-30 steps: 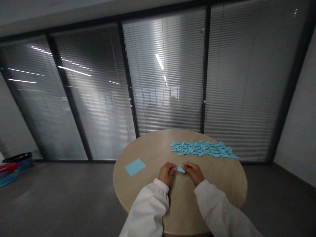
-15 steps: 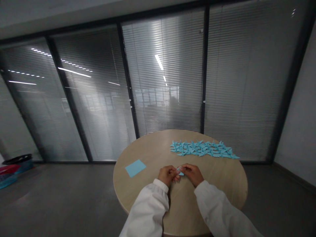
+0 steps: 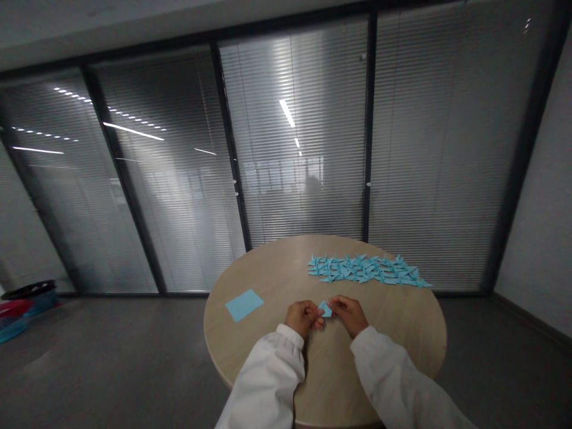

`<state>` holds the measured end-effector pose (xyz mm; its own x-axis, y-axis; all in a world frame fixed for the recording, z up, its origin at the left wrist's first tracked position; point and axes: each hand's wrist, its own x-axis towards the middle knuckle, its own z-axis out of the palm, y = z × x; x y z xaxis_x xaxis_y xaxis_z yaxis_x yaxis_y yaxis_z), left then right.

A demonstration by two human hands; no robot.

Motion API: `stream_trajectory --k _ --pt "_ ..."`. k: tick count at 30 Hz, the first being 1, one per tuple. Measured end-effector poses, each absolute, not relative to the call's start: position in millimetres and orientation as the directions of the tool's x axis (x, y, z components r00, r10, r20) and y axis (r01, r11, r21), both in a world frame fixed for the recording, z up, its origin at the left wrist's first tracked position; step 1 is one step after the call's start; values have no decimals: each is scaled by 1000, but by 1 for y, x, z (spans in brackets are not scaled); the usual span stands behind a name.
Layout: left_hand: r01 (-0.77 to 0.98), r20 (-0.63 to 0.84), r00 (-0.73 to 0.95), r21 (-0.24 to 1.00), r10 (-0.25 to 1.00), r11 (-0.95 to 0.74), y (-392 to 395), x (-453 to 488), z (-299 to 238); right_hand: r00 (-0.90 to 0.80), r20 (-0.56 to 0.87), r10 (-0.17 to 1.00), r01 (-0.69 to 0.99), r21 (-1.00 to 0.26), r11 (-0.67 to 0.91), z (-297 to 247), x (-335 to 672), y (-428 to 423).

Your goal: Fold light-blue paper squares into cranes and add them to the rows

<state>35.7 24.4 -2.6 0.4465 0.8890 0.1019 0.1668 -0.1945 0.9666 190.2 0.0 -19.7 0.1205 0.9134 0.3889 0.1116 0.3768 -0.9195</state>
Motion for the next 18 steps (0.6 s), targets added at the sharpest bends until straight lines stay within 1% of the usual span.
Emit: stream_trajectory --k 4,7,9,13,18 --pt "174 137 391 960 910 -219 22 35 3 72 316 946 3 -949 317 -22 188 2" --pt "176 180 373 950 910 -259 22 35 4 60 303 951 -6 -953 304 -18 187 -1" --pt "185 188 379 944 906 -273 23 35 2 97 323 941 20 -946 323 -15 187 -3" --pt "228 193 403 925 894 -303 23 36 0 71 361 930 87 -931 354 -14 187 -5" --pt "320 356 369 818 858 -478 21 34 6 14 388 921 257 -892 372 -23 182 -1"
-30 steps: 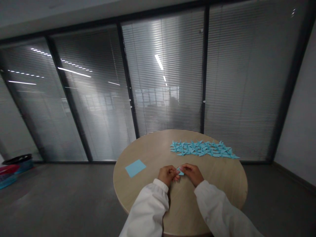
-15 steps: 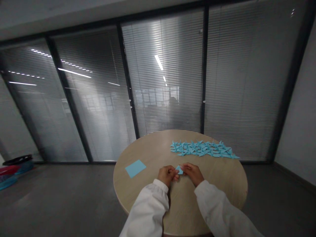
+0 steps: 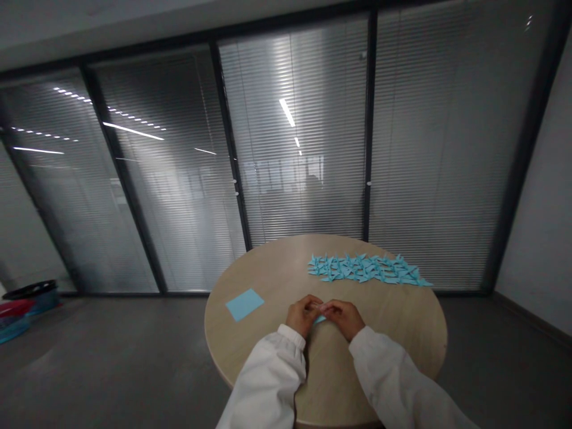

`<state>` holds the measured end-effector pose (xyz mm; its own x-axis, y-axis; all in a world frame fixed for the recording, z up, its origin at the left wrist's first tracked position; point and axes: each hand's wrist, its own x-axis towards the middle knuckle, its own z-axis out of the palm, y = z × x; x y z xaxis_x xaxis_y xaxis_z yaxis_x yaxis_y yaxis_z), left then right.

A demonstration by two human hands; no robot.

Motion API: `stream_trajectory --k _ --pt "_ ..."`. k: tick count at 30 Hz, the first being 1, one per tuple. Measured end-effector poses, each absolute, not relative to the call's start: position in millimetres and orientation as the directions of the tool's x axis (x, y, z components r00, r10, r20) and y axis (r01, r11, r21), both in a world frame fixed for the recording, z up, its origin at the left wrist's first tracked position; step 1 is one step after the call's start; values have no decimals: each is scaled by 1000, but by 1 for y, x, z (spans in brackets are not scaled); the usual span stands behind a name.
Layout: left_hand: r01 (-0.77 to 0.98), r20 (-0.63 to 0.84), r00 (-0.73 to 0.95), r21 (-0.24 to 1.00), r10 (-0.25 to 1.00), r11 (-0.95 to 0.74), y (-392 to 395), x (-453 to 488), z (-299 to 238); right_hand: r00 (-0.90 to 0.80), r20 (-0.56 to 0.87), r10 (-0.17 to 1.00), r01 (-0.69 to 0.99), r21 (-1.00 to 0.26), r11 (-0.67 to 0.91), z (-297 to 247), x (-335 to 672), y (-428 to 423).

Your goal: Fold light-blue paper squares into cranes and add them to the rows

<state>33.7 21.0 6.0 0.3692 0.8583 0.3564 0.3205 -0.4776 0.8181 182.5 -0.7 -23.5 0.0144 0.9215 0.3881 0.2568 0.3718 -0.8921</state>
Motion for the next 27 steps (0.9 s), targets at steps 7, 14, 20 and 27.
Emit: stream_trajectory --k 7,14,20,27 --pt "469 400 327 718 856 -514 19 29 13 9 355 935 312 -889 335 -26 180 1" --pt "381 337 254 827 907 -414 17 33 15 -45 348 936 234 -908 349 -16 180 -6" --pt "231 313 277 896 908 -379 26 36 4 -43 351 935 223 -909 351 -14 183 -8" --pt "139 255 354 937 900 -321 26 37 -3 8 398 917 377 -851 366 -15 184 -8"
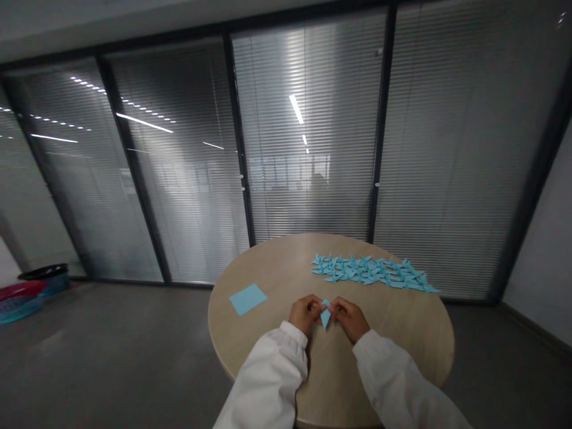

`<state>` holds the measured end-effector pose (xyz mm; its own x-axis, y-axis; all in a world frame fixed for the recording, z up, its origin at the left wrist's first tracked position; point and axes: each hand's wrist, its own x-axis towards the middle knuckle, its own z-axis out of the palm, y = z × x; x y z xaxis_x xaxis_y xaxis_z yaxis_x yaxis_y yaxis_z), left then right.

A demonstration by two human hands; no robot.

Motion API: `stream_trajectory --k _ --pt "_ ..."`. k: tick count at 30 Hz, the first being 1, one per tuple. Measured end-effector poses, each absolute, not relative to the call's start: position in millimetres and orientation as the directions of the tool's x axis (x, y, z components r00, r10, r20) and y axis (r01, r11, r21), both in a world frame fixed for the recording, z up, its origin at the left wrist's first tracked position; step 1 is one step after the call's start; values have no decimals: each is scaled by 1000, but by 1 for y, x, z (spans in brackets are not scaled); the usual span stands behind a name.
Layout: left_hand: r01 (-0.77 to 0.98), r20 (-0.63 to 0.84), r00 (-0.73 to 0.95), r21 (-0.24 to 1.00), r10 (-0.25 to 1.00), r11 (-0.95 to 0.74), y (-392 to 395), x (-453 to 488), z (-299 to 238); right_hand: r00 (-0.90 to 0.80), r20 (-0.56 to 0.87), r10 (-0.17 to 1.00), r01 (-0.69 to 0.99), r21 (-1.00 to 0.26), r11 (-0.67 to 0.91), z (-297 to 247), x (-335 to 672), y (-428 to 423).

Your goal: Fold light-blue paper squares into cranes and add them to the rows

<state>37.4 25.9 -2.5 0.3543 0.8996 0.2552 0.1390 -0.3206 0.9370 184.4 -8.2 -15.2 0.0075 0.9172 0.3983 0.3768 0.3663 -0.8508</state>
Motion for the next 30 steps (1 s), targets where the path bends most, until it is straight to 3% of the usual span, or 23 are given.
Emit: stream_trajectory --k 8,14,22,30 --pt "288 370 259 852 892 -437 20 35 4 -70 308 949 268 -910 315 -13 179 -10" --pt "174 249 340 931 907 -321 24 39 -4 -35 373 927 427 -833 352 -18 185 -10" --pt "205 316 257 906 913 -371 26 35 -1 -118 319 940 242 -909 339 -15 178 -12" --pt "122 245 300 949 922 -292 25 39 2 -112 364 925 314 -870 380 -15 181 -13"
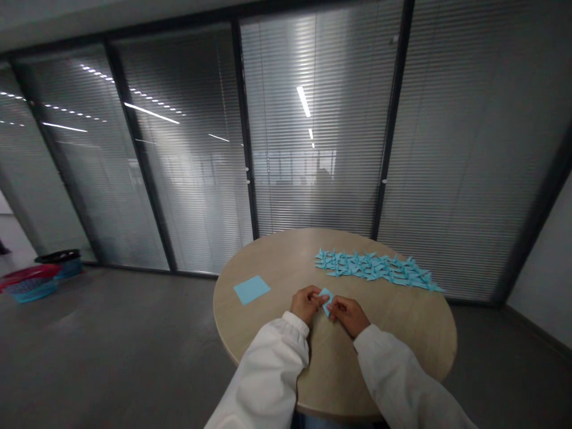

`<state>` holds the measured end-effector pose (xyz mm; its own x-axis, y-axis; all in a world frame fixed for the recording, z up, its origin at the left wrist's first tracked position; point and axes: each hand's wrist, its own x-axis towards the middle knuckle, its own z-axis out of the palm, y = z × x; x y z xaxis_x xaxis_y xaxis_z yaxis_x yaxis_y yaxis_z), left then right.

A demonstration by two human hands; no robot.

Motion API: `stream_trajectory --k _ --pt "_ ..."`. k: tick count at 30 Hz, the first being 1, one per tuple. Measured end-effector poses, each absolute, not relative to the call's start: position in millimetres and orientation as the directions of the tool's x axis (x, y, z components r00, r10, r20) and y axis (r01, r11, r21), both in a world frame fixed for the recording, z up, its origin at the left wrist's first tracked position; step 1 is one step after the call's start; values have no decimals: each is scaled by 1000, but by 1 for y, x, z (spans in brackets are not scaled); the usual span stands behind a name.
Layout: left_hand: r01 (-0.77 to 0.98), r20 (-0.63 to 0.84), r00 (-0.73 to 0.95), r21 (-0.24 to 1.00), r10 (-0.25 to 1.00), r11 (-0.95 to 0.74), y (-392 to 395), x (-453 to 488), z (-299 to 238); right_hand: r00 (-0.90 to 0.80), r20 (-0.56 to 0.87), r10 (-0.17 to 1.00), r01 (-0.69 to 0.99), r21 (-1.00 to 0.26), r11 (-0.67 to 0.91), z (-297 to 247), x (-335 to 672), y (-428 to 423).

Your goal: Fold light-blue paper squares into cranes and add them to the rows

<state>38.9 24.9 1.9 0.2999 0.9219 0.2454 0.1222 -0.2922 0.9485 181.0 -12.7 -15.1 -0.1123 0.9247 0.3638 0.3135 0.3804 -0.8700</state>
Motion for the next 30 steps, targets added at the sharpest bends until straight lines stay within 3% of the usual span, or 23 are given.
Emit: stream_trajectory --k 6,15,19,22,25,30 --pt "112 286 218 942 933 -316 28 37 2 -171 267 948 225 -927 302 -18 176 -12" --pt "-69 200 268 980 942 -188 28 36 3 -195 308 931 349 -866 359 -20 177 -13" --pt "-125 151 226 984 962 -125 30 35 2 -15 510 860 538 -721 437 -19 176 -15" --pt "-105 112 233 990 966 -90 30 35 1 -67 699 712 621 -530 578 -16 177 -15" --pt "-72 110 252 993 961 -95 31 35 -3 -206 742 638 658 -377 652 -16 178 -15" --pt "-35 129 281 992 951 -125 38 34 -14 -231 749 621 659 -349 666 -22 179 -12"
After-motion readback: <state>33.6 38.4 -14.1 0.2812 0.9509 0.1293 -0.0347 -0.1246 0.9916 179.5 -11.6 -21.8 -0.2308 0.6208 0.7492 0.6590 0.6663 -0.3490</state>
